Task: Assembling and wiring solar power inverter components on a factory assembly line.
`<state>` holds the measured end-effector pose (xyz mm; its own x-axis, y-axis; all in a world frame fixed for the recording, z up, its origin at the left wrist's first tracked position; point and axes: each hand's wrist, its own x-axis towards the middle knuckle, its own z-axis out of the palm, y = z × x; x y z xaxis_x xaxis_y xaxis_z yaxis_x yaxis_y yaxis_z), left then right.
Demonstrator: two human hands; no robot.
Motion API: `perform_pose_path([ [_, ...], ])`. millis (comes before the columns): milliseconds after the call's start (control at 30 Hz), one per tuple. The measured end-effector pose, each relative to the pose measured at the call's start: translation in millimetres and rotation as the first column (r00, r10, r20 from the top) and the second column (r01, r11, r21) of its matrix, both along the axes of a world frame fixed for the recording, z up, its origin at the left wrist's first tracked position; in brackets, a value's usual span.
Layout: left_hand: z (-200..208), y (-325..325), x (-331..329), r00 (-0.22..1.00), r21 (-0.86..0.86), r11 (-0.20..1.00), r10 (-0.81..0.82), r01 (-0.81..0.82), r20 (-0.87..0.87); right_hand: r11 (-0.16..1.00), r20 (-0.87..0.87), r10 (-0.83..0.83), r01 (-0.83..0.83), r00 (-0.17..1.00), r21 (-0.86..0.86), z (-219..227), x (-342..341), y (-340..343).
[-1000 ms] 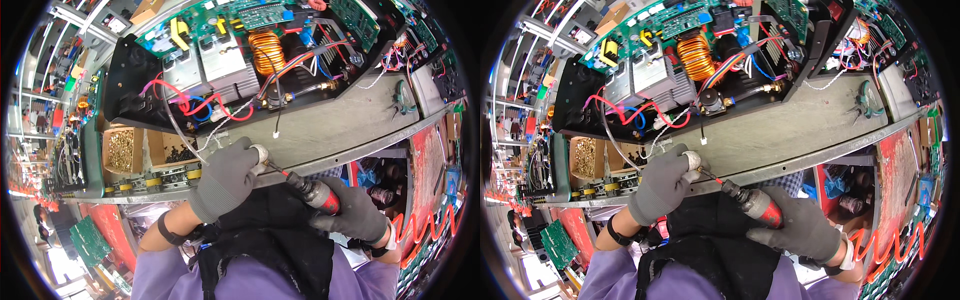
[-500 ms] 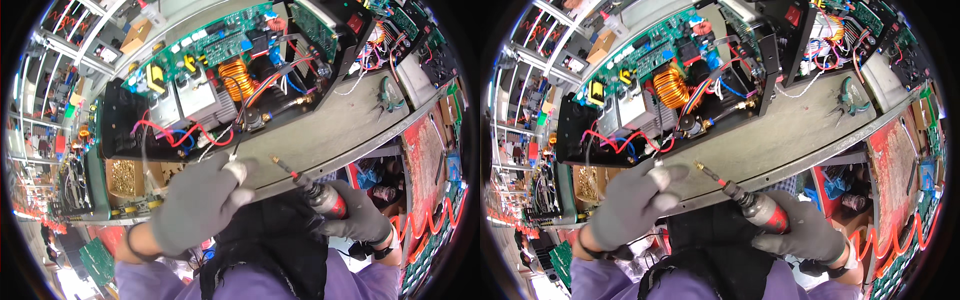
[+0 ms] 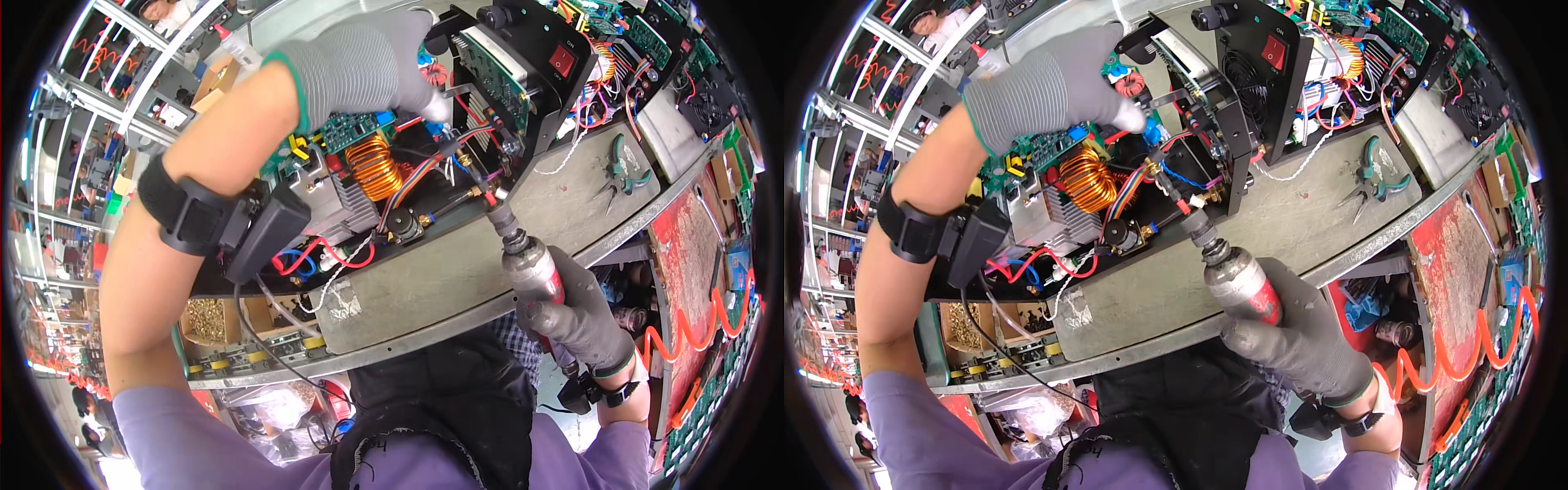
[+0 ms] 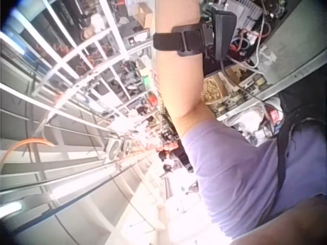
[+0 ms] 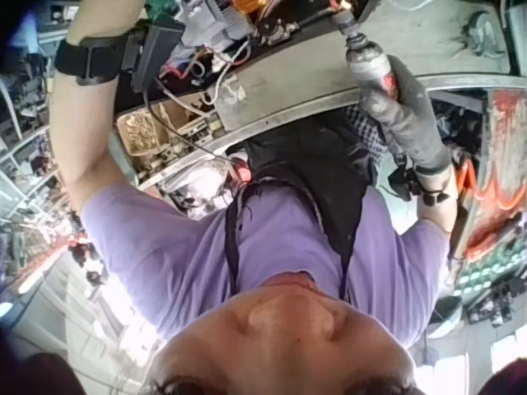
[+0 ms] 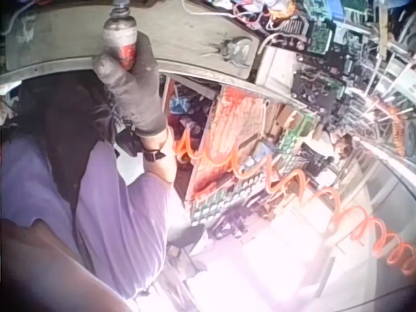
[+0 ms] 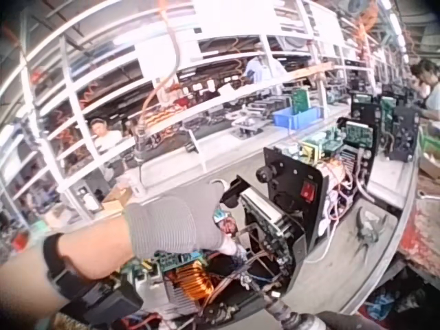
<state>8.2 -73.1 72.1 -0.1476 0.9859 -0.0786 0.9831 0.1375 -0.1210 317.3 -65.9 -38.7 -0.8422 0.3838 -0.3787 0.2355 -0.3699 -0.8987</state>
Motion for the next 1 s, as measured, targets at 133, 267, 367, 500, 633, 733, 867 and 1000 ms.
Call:
perform_pose_path([
  [133,-16,-8,-21,0.972,0.185,0.976,-0.151,0.117,0.179,1.0,-0.029,0.022,-0.023,0.999,-0.016,-5,0,5],
  [267,-18,-4,-45,0.943,0.156,0.981,-0.16,0.118,0.291,1.0,-0.027,0.014,-0.015,1.0,-0.028,-6,-2,7],
  [367,-17,-2,-46,0.909,0.131,0.986,-0.145,0.101,0.391,1.0,-0.049,-0.009,0.008,0.999,-0.021,-4,-8,7],
  [500,-15,-4,-28,0.977,0.101,0.995,-0.018,-0.004,0.211,1.0,-0.06,-0.003,0.003,0.998,-0.001,-1,-18,9],
  [633,-18,-10,-3,0.967,0.401,0.916,-0.117,0.018,0.224,1.0,-0.021,0.003,-0.003,1.0,0.022,5,-26,10],
  [733,-16,-7,5,0.919,0.392,0.92,-0.126,-0.033,0.373,1.0,0.018,-0.011,0.01,1.0,0.03,10,-30,10],
  [867,-1,2,-10,0.819,0.174,0.983,-0.141,0.05,0.557,1.0,0.036,-0.022,0.021,0.999,0.008,12,-38,9],
  [1000,2,-1,-16,0.842,0.086,0.995,-0.005,-0.048,0.539,0.999,0.107,-0.033,0.036,0.994,-0.023,16,-47,5],
])
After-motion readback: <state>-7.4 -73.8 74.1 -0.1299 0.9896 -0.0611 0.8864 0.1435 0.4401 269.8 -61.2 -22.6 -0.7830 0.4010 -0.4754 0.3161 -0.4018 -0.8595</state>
